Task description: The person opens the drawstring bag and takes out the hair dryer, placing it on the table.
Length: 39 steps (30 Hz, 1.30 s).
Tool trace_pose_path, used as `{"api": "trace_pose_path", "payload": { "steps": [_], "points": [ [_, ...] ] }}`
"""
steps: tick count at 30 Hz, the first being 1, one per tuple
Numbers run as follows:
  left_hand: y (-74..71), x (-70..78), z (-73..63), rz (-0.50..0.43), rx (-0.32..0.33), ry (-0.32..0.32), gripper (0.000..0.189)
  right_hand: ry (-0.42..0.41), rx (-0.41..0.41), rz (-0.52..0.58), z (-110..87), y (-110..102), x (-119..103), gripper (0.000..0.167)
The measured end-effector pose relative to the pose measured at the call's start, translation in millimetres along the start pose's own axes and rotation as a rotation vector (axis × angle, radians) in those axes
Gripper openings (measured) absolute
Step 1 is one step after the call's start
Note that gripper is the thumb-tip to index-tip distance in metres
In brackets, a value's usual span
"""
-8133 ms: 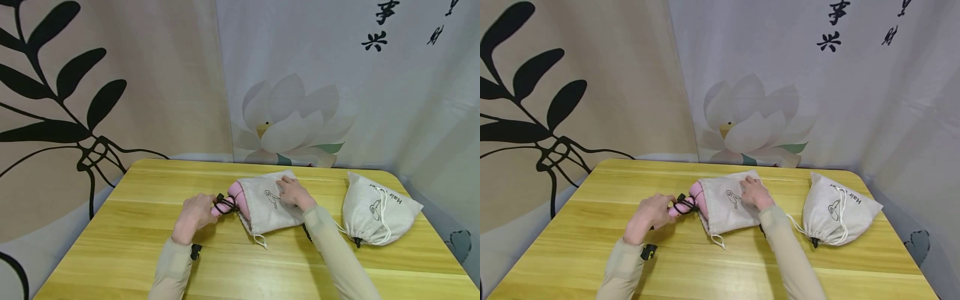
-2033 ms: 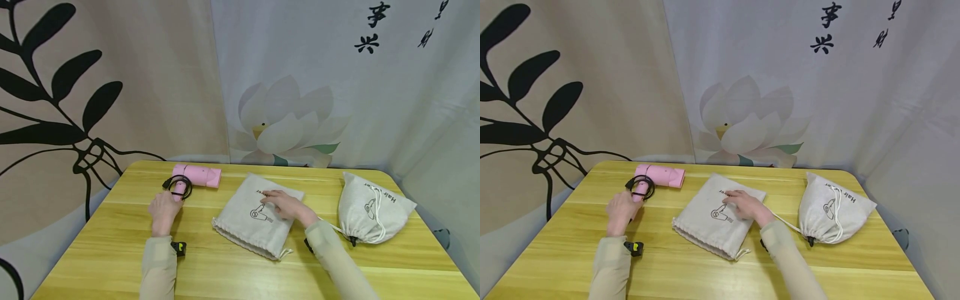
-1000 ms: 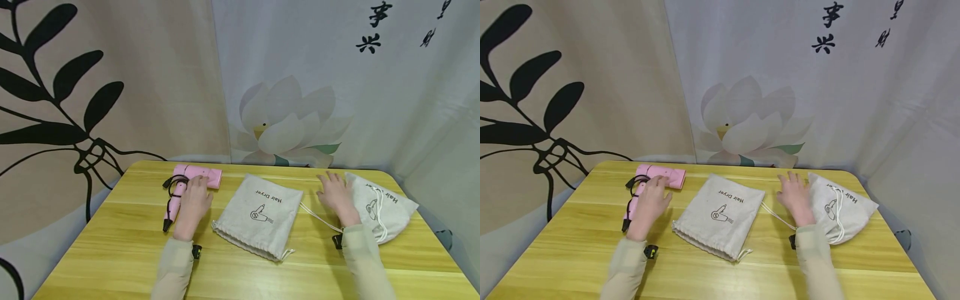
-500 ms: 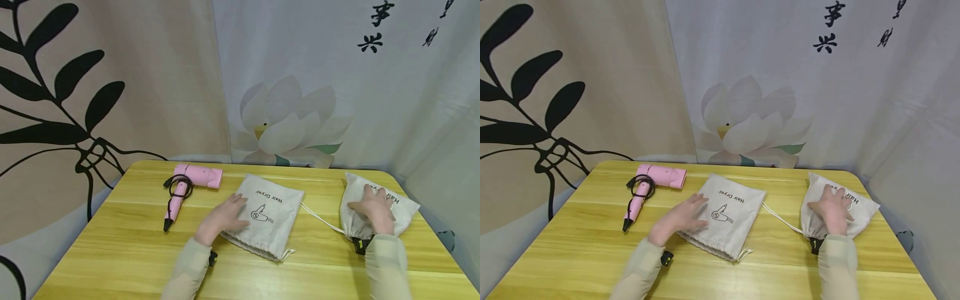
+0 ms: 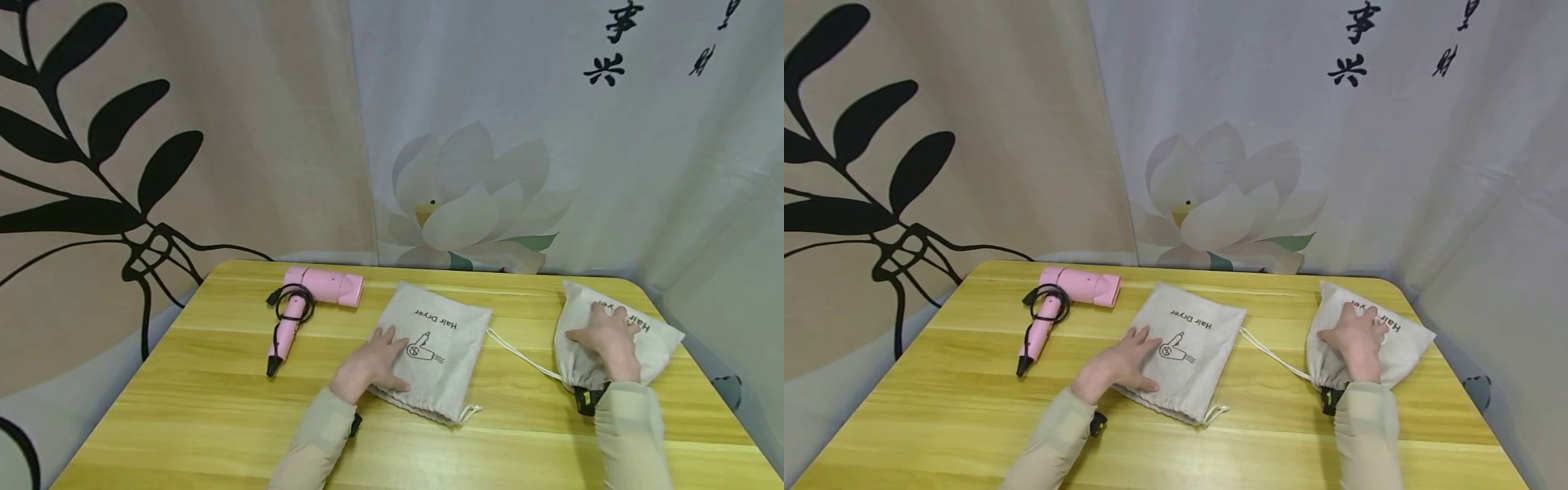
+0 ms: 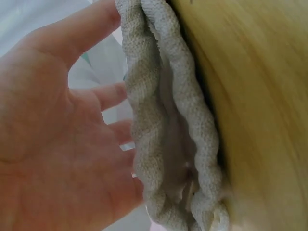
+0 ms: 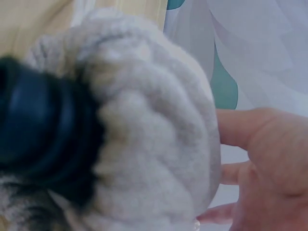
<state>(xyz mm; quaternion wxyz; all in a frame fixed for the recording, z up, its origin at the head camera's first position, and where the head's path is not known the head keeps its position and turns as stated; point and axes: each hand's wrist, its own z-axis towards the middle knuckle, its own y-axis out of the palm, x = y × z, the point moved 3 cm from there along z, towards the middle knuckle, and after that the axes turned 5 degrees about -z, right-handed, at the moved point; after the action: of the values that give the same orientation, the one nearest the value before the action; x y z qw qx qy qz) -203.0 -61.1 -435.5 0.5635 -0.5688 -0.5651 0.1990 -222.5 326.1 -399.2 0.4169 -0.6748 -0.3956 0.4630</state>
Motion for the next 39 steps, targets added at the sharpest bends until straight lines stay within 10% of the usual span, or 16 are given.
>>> {"api": "trace_pose_path", "payload": {
  "steps": [39],
  "points": [
    [-4.4, -17.6, 5.6, -0.076, 0.12, -0.182, 0.086, -0.165, 0.033, -0.038, 10.5, 14, -41, 0.082]
  ]
}}
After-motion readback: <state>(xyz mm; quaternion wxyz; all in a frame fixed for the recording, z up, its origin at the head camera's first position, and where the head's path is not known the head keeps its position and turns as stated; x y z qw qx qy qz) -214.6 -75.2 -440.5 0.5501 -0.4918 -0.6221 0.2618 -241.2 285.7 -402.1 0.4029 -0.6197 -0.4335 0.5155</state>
